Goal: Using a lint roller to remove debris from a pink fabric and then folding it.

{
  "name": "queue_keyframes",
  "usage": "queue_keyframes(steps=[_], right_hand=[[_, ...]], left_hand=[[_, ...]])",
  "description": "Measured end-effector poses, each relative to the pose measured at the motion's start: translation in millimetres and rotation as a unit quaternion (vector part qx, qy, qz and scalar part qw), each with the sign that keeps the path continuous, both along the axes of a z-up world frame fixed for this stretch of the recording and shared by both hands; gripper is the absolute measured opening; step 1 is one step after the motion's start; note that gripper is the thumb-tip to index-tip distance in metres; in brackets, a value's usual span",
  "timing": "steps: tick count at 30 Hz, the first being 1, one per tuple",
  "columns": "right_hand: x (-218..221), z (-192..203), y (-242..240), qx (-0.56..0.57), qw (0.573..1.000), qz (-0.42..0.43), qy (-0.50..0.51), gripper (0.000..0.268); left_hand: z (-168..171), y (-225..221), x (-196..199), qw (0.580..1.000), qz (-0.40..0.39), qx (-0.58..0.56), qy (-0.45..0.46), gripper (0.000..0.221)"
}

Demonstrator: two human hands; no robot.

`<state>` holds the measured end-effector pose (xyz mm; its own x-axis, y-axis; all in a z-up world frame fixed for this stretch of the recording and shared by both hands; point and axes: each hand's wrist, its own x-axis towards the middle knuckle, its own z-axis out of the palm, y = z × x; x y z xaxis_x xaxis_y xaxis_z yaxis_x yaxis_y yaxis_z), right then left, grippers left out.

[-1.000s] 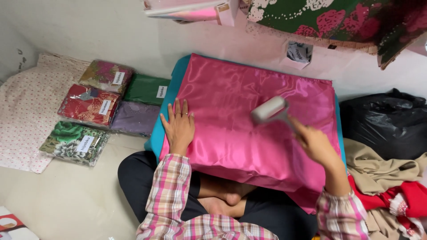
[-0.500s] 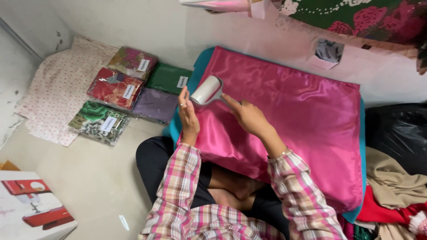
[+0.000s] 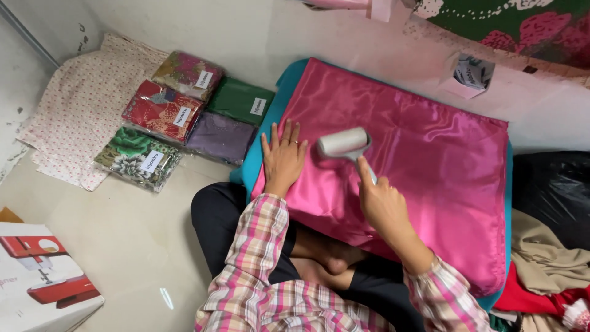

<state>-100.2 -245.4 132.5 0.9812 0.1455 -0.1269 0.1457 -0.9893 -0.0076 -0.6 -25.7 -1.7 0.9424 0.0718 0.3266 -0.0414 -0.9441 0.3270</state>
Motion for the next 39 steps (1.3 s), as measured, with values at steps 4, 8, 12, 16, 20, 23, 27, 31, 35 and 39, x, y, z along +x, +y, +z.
queue_keyframes(steps=[4,8,12,16,20,23,27,31,35,39], right_hand=[[83,-19,19,0.020,1.000,0.000,-0.007,0.058],[167,-38,46,0.070,0.997,-0.009,-0.010,0.058],[187,-32,58,0.093,0.995,0.003,-0.029,0.057],[114,-1,42,0.045,0.999,0.004,-0.002,0.058],[34,32,28,-0.022,0.996,-0.038,0.075,0.061],[42,37,14,-0.028,0.994,-0.072,0.076,0.061],[123,-16,-38,-0.006,0.995,-0.097,-0.014,0.055],[133,-13,-42,0.001,0.994,-0.098,-0.049,0.053],[46,39,-22,-0.021,0.994,-0.107,0.017,0.046],[-3,49,-32,-0.052,0.986,-0.136,0.080,0.061]], left_hand=[[0,-1,2,1.000,0.007,0.023,0.010,0.064],[4,0,1,0.999,0.010,0.021,0.030,0.067],[1,0,2,1.000,0.011,0.009,0.019,0.067],[0,-1,2,1.000,0.013,0.007,0.017,0.065],[4,-2,-1,0.999,0.023,0.017,0.018,0.063],[4,-3,0,0.999,0.025,0.016,0.024,0.067],[4,-2,-1,0.999,0.026,0.017,0.039,0.074],[3,0,0,0.999,0.022,0.012,0.039,0.078],[8,0,-3,0.999,0.016,0.010,0.051,0.081],[10,1,-5,0.998,0.013,0.010,0.059,0.086]])
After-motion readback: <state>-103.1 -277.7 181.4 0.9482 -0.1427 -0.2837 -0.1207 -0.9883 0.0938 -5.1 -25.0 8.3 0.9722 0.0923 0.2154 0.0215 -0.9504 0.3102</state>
